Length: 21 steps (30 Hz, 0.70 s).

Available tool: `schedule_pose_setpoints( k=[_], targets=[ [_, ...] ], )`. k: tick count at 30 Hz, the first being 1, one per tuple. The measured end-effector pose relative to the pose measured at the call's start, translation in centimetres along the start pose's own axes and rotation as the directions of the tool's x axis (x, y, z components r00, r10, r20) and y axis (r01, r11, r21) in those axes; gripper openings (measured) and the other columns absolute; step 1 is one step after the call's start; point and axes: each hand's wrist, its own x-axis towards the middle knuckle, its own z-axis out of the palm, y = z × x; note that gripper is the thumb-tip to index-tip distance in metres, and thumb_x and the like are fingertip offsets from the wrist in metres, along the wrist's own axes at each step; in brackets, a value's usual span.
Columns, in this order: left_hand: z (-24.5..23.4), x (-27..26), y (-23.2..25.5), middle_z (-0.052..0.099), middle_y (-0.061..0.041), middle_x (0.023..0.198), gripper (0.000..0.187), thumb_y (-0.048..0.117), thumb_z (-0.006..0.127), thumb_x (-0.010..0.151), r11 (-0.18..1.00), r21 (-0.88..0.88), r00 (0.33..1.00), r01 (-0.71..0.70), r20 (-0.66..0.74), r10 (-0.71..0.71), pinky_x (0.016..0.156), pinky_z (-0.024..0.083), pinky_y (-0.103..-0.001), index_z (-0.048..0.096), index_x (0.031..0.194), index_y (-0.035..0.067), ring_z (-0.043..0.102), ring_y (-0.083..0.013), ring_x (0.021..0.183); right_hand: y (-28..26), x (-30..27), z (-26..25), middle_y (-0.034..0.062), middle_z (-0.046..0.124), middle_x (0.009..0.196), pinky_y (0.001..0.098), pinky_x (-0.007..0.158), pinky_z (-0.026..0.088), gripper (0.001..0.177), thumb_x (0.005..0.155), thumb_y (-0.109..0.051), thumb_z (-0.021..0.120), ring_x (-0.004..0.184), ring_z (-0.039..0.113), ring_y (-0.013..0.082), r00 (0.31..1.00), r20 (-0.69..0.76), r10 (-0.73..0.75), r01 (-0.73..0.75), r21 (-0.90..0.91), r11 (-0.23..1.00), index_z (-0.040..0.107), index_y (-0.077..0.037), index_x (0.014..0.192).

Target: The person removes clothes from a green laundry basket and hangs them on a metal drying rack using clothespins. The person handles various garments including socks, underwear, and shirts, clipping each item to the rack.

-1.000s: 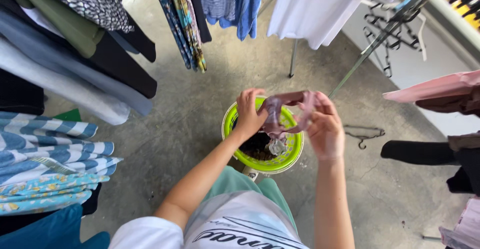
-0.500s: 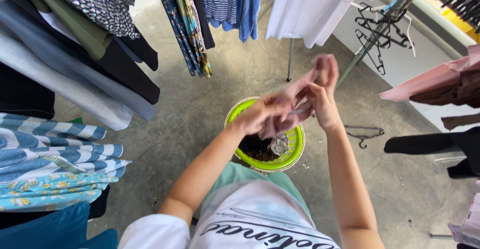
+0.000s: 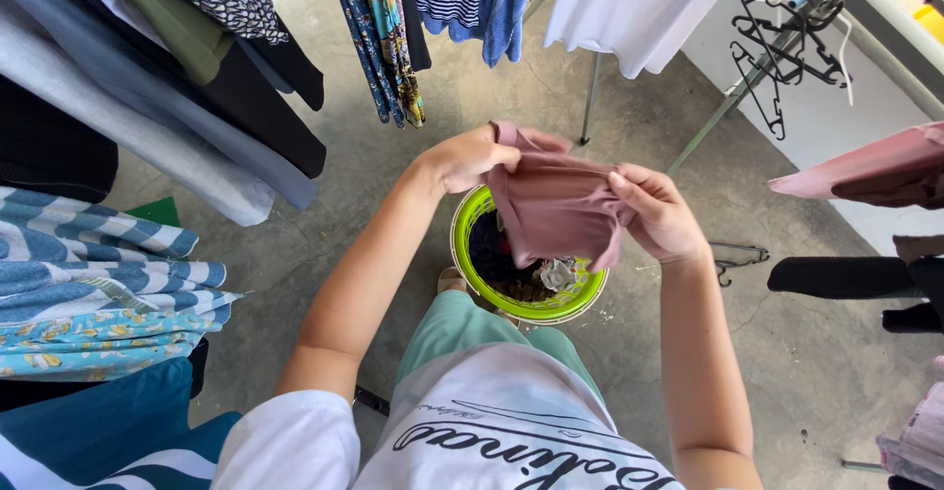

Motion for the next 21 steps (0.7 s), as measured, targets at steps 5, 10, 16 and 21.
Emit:
schedule_pose_setpoints(
  k=[5,10,16,21],
  targets=[
    [-8.4,0.5,-3.6,0.076,-0.008,0.092,0.018,0.007,0.062,0.094,0.993,0.064,0.922,0.097,-0.382,-0.066,0.06,0.043,-0.029,0.077,0.103,0.002,0.058,-0.0113,0.065,-2.0,2.7,2.4,0.0152,0.071,0.123,0.0363,0.099,0.057,0.043,0.103,-0.013,0.062,0.107,0.072,0.021,0.998,-0.05,0.035,-0.023,0.23,0.973,0.051,0.008,0.139],
    [-7.6,0.0,-3.7,0.079,-0.008,0.078,0.085,0.064,0.033,0.112,0.958,0.286,0.94,0.026,-0.334,0.074,0.064,0.048,-0.025,0.079,0.086,-0.002,0.069,-0.0126,0.068,-3.3,7.1,7.5,0.0203,0.065,0.13,0.0342,0.091,0.059,0.091,0.109,0.004,0.064,0.113,0.068,0.0256,0.945,0.274,-0.176,0.042,0.434,0.9,0.011,-0.021,0.179],
    [-4.3,1.9,-0.4,0.07,-0.012,0.071,0.055,0.052,0.057,0.101,0.823,0.565,0.928,0.056,-0.334,0.166,0.056,0.042,-0.029,0.08,0.11,0.003,0.057,-0.0111,0.067,-2.1,12.8,9.2,0.0125,0.047,0.148,0.0268,0.087,0.061,0.12,0.086,0.02,0.061,0.116,0.064,0.0138,0.996,-0.075,0.053,-0.046,0.09,0.995,-0.007,-0.033,0.169],
    [-7.8,3.5,1.2,0.08,-0.002,0.097,0.042,0.04,0.061,0.105,0.785,0.568,0.734,-0.248,-0.418,0.535,0.074,0.056,-0.025,0.075,0.117,0.003,0.07,-0.0049,0.086,0.8,17.3,6.3,0.0144,0.071,0.125,0.0325,0.073,0.067,0.046,0.098,0.0,0.065,0.092,0.075,0.0161,0.86,-0.502,-0.096,-0.08,-0.318,0.945,0.052,-0.01,0.141]
  ],
)
